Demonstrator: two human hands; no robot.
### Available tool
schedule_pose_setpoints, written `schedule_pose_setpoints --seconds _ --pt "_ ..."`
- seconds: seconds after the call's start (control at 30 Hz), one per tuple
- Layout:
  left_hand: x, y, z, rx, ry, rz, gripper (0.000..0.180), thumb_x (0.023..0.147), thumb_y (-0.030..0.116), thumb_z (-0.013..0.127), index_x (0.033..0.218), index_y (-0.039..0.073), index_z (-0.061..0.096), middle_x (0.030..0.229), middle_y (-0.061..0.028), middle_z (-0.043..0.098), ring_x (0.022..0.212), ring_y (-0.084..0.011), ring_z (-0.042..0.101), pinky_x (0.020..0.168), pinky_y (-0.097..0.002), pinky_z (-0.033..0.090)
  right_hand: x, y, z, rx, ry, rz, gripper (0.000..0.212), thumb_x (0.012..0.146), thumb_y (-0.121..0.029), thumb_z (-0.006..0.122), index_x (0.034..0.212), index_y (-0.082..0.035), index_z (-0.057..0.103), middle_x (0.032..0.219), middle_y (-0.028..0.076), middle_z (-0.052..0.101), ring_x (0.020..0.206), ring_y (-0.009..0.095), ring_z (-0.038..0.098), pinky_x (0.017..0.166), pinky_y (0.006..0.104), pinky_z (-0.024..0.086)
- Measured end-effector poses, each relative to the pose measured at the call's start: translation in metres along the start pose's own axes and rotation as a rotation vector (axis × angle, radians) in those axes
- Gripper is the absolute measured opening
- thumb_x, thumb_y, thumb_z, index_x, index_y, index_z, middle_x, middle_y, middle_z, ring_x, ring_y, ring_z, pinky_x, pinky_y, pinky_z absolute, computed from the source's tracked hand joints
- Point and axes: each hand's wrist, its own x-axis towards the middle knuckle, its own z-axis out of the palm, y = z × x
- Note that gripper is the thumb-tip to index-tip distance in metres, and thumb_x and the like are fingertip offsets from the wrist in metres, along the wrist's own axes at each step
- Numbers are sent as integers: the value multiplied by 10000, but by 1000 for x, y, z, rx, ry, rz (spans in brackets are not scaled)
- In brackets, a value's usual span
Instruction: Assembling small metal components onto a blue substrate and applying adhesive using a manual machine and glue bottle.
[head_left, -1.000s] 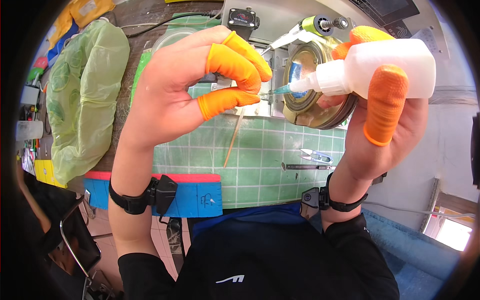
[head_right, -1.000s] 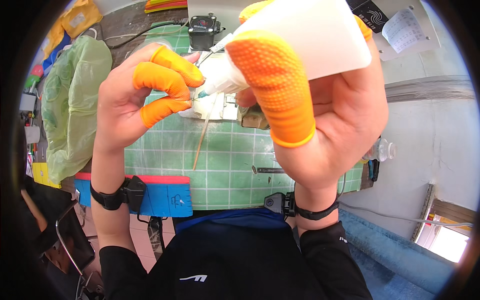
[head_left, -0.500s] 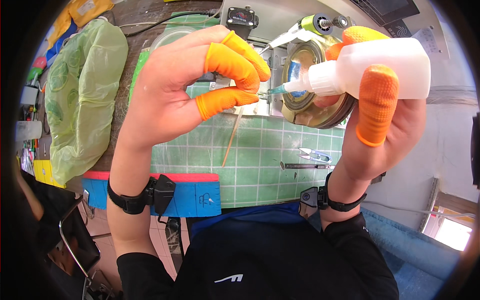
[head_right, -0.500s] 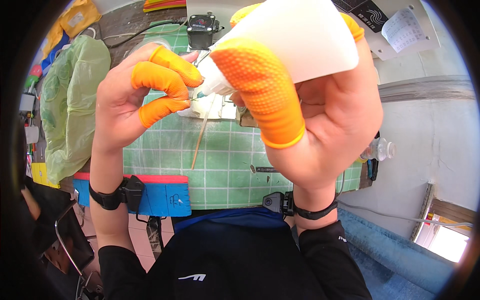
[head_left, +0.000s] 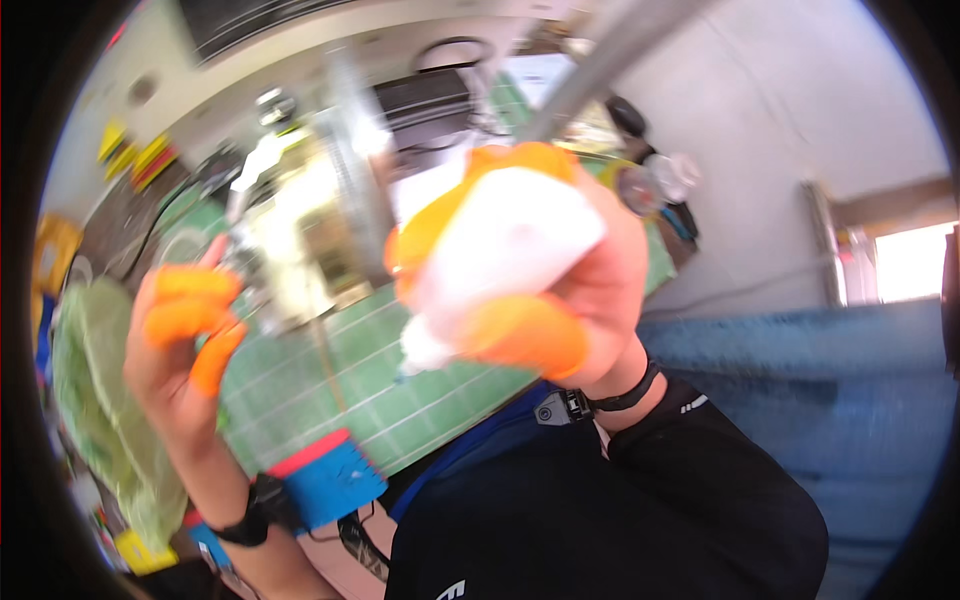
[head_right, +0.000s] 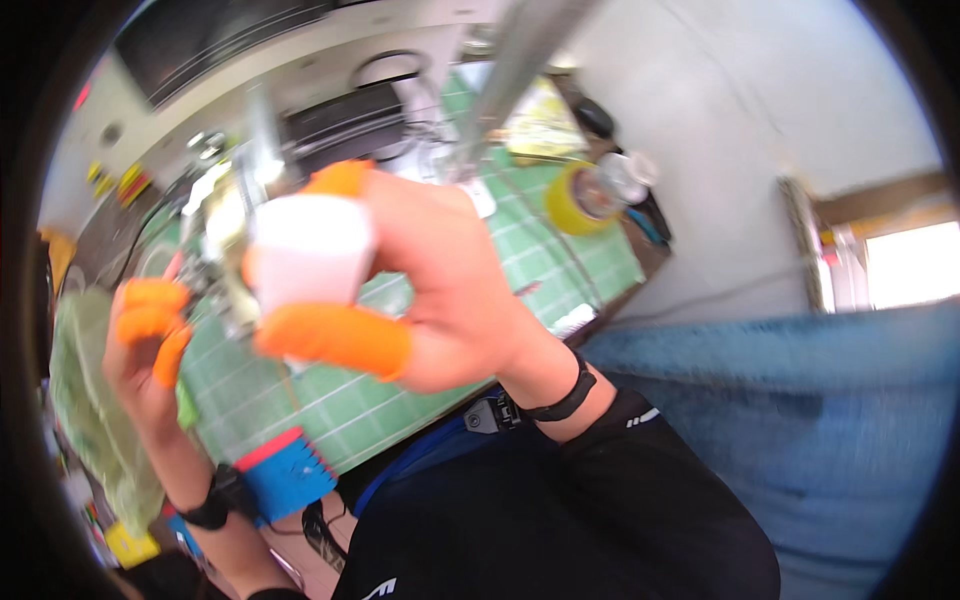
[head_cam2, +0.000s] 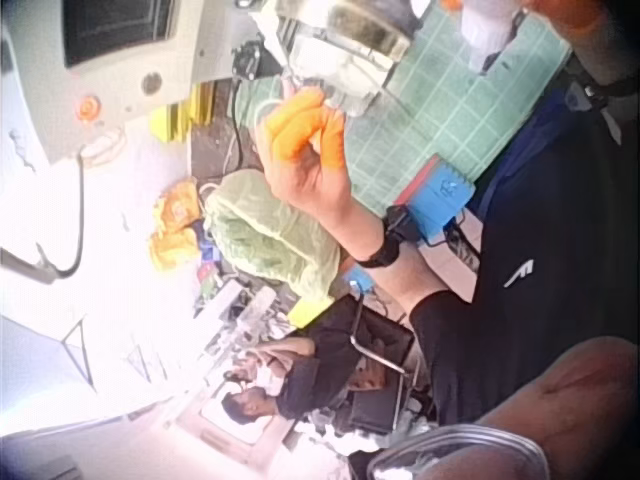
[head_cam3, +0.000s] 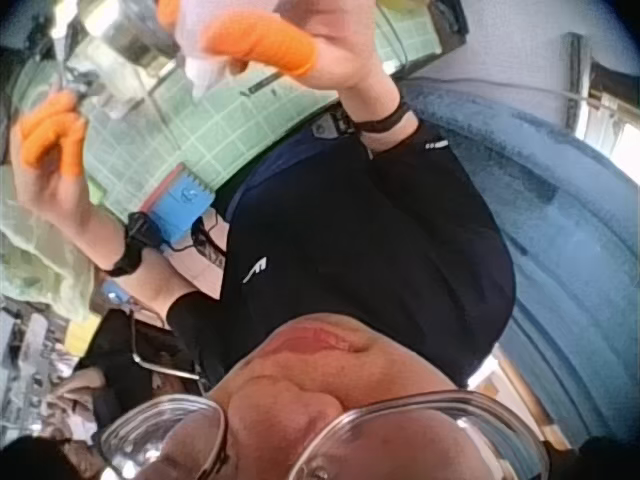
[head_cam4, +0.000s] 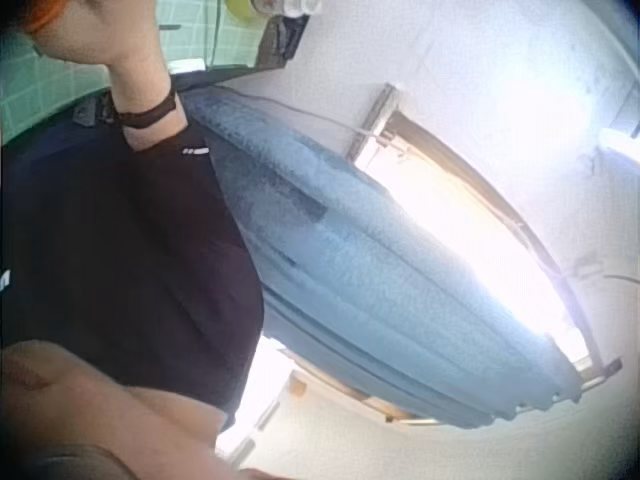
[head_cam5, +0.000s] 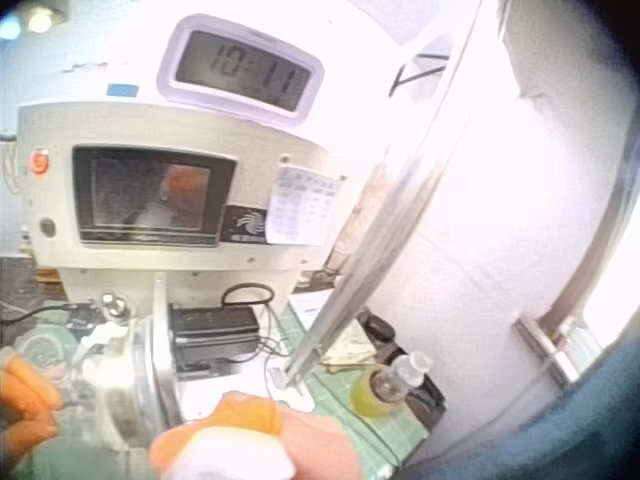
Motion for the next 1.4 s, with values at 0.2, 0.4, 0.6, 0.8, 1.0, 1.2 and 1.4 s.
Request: schedule_pose_setpoints --seconds 0.2,0.4,0.6,0.8,1.0,1.2,1.4 --pt "2 -11 -7 29 -47 14 119 847 5 677 914 -5 579 1034 -149 558 1002 -267 542 1147 -633 286 -65 -21 -210 -337 987 -4 389 1038 -319 545 1176 39 607 917 91 671 646 92 550 605 226 463" --pt "-1 -10 -9 84 -16 -11 124 840 0 684 902 -28 580 997 -150 553 1001 -263 549 1130 -669 296 -84 14 -233 -883 658 286 231 951 -147 698 1099 30 669 878 22 686 749 64 597 636 227 496" --pt "2 -8 -3 93 13 -26 118 844 0 684 918 -18 594 1015 -165 579 1007 -270 556 1127 -648 314 -94 3 -216 -930 504 566 416 880 -227 775 1207 -25 616 1112 78 678 829 120 629 717 265 506" --pt "6 2 2 106 12 13 137 834 -4 701 927 -20 600 974 -159 604 979 -266 574 1099 -637 358 -82 -44 -105 -683 -226 717 129 836 -82 747 955 -44 710 876 75 704 727 175 643 660 287 498" --pt "12 5 1 -19 -17 63 126 832 -20 698 931 -1 620 938 -123 623 978 -283 593 1083 -630 377 -95 5 -28 -718 -529 523 151 810 -54 703 947 -33 643 887 125 612 800 356 635 693 429 517" --pt "15 1 -1 -18 -23 156 169 791 -41 744 904 12 630 948 -127 662 943 -255 637 1037 -514 472 -91 0 -18 -904 -755 546 183 722 0 688 865 -3 573 840 143 604 767 372 619 656 434 491" --pt "12 -3 0 -29 -10 180 172 789 -22 760 895 22 632 935 -116 689 900 -228 640 1017 -489 499 -41 -22 -15 -376 -899 707 215 723 -44 765 833 24 593 710 155 617 628 319 614 564 385 478"
